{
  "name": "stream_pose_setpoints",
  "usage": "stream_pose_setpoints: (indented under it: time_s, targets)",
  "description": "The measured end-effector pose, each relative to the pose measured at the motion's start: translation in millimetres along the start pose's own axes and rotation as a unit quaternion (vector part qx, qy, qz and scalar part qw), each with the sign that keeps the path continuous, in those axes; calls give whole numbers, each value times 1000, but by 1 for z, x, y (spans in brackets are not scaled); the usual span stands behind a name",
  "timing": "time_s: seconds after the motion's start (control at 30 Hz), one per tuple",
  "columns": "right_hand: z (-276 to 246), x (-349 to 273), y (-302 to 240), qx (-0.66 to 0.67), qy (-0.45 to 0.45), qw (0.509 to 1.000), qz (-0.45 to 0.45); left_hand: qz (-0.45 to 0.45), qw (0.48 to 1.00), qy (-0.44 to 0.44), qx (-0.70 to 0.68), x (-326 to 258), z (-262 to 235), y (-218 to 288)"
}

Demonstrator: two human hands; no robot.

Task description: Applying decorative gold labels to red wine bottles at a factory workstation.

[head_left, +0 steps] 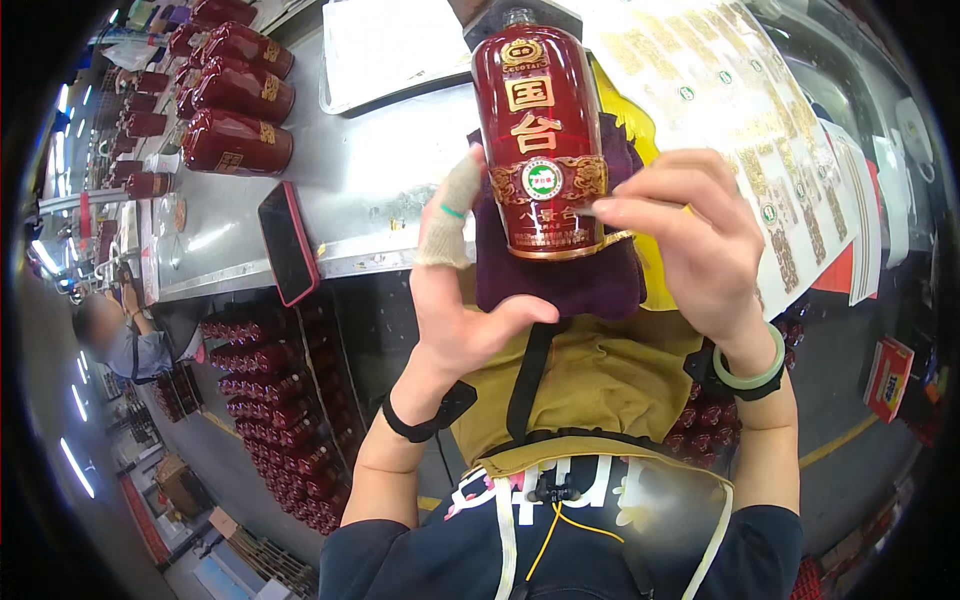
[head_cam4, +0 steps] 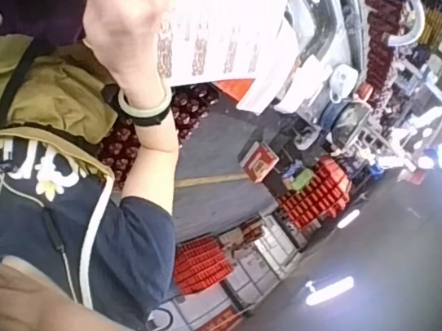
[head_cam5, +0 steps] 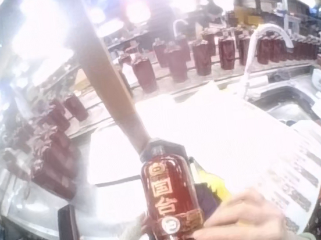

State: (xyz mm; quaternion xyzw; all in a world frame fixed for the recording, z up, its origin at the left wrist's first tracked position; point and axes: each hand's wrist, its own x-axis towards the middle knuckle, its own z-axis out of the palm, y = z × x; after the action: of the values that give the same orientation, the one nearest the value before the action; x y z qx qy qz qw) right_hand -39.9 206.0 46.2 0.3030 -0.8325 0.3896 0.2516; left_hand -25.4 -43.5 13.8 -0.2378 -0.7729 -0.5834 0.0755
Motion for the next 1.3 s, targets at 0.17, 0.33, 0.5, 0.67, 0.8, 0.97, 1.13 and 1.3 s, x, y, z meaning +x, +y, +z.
stream_pose_setpoints:
  time_s: [0.17, 0.33, 0.5, 0.67, 0.8, 0.97, 1.13, 1.3]
  targets:
    - [-3, -13, -10, -35, -22, 997, -68, 94, 978, 9, 186, -1, 4, 6]
    - [-7, -14, -21, -40, -53, 995, -74, 96, 971, 15, 221, 1, 4, 2]
    - [-2, -16, -12, 61, 52, 996, 36, 182, 928, -4, 324, 9, 1, -2]
    - [-2, -14, -6, 129, 125, 977, 118, 229, 912, -56, 335, 19, 0, 0]
    - [-2, -8, -7, 71, 74, 990, 100, 250, 923, -1, 292, 13, -4, -8]
    - [-1, -8, -14, -36, -17, 999, 3, 233, 918, 81, 311, 2, 3, -8]
    - [-9, -9, -23, -46, -78, 995, -33, 201, 924, 124, 300, -5, 11, -8]
    - [-8, -13, -17, 70, 25, 993, 89, 208, 906, 124, 346, -7, 12, -8]
